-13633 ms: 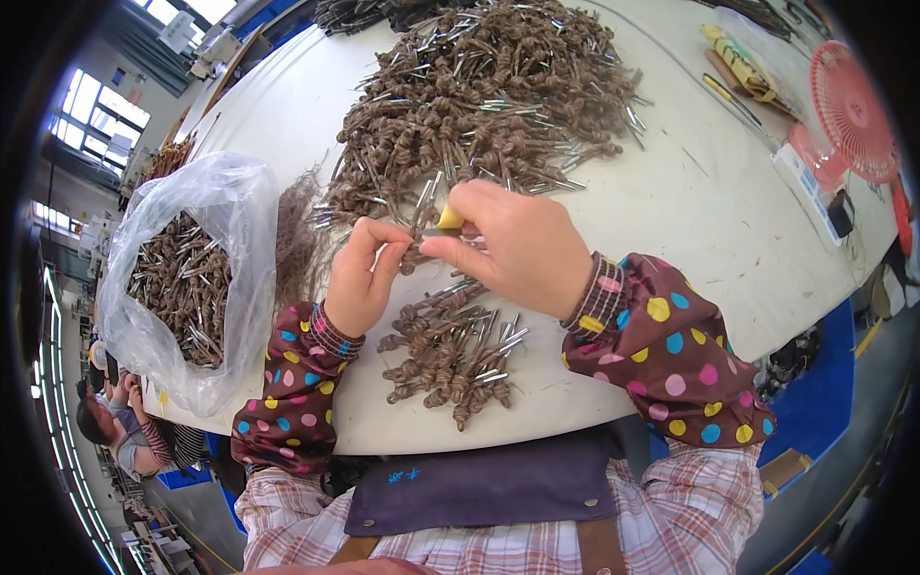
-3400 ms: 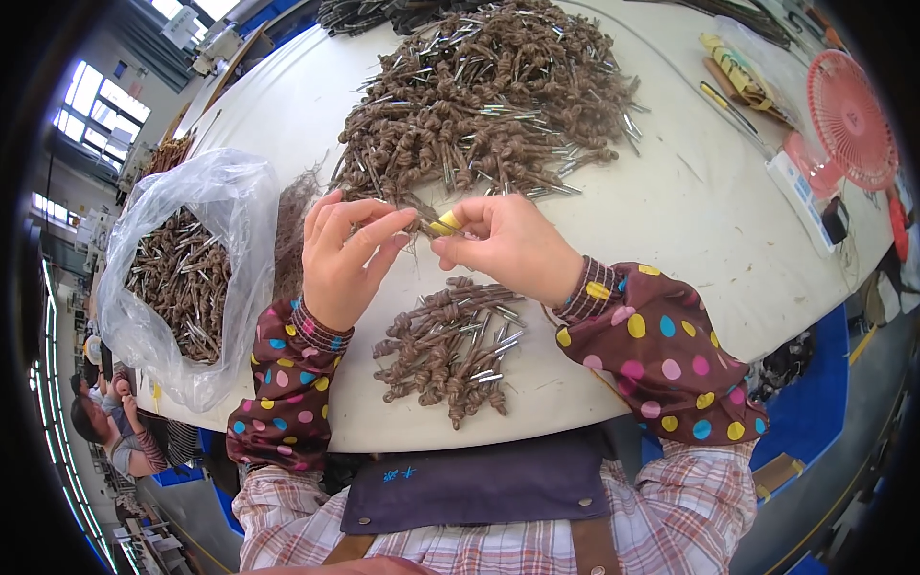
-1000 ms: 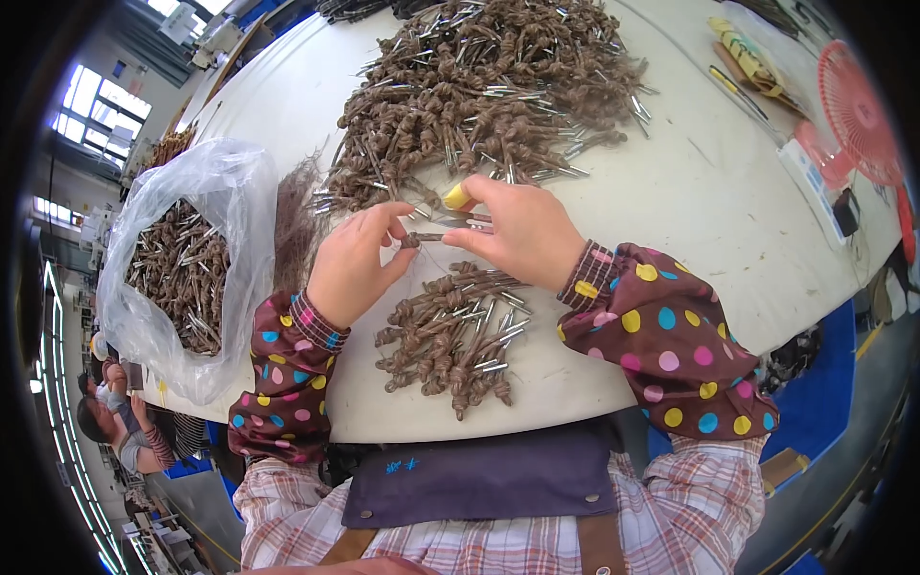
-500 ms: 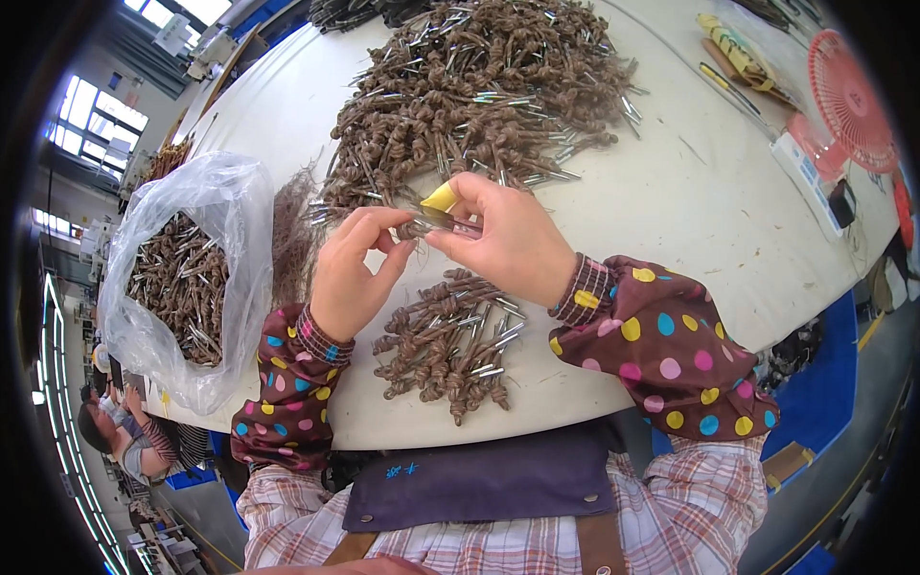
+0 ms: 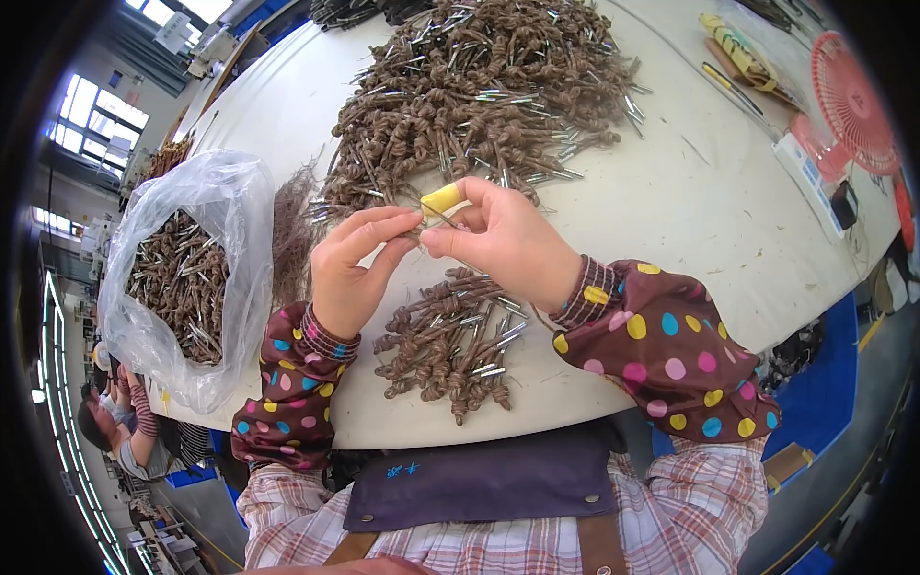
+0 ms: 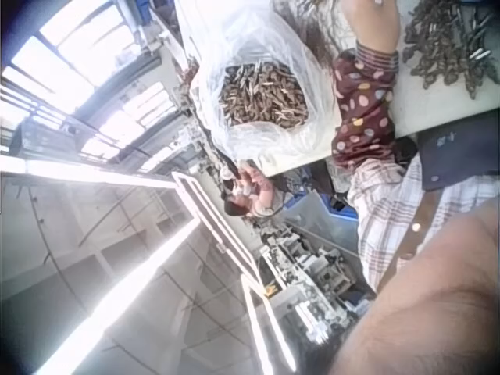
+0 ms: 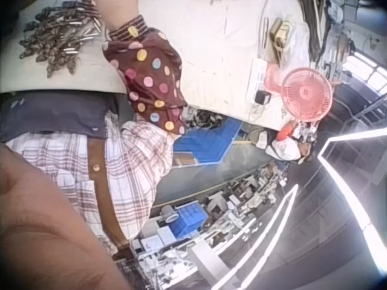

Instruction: Assembling leather or fiber tassels onto metal keychain hardware using a small nipper or pliers.

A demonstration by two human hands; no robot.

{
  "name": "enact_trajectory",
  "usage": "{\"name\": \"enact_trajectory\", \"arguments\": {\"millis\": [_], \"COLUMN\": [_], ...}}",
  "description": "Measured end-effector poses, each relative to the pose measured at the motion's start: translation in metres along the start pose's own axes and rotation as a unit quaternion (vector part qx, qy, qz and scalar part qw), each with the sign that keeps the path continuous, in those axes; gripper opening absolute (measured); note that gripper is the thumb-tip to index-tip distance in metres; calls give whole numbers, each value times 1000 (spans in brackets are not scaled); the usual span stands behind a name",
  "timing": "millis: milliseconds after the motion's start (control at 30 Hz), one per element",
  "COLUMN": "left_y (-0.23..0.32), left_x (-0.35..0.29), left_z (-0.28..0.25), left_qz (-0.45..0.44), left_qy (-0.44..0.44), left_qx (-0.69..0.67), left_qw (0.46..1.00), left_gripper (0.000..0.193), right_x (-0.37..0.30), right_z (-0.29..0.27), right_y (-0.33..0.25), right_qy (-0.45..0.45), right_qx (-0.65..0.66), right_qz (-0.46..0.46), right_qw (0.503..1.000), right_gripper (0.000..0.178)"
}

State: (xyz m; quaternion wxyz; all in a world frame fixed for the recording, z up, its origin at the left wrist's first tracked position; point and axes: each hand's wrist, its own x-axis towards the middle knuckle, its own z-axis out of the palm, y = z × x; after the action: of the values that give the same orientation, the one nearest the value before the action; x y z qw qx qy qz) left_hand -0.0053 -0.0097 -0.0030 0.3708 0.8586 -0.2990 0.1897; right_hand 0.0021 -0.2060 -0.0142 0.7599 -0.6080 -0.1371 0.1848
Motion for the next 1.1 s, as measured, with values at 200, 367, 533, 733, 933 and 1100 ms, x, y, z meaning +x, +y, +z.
{"name": "enact_trajectory", "arguments": {"millis": [200, 367, 533, 733, 933, 1100], "left_y": [-4, -4, -26, -24, 13, 11], "left_x": [-6, -6, 7, 14, 2, -5], "left_z": [-1, -3, -19, -31, -8, 7], "left_qz": [6, -102, -320, -2, 50, 4], "left_qy": [2, -15, 7, 25, -69, -57], "left_qx": [3, -48, -353, 205, 141, 102], "left_qw": [1000, 994, 879, 978, 986, 993], "left_gripper": [18, 12, 13, 26, 46, 45], "right_x": [-2, 1, 3, -2, -3, -5], "right_z": [3, -2, -14, -17, -10, 0], "right_y": [-8, 4, -9, -15, -10, -5], "right_qy": [-11, 5, 12, 36, 36, 42], "right_qx": [27, -37, -182, -324, -326, -304], "right_qz": [42, -35, -48, -67, -89, -90], "right_qw": [999, 999, 982, 943, 941, 947], "right_gripper": [28, 31, 33, 37, 38, 37]}}
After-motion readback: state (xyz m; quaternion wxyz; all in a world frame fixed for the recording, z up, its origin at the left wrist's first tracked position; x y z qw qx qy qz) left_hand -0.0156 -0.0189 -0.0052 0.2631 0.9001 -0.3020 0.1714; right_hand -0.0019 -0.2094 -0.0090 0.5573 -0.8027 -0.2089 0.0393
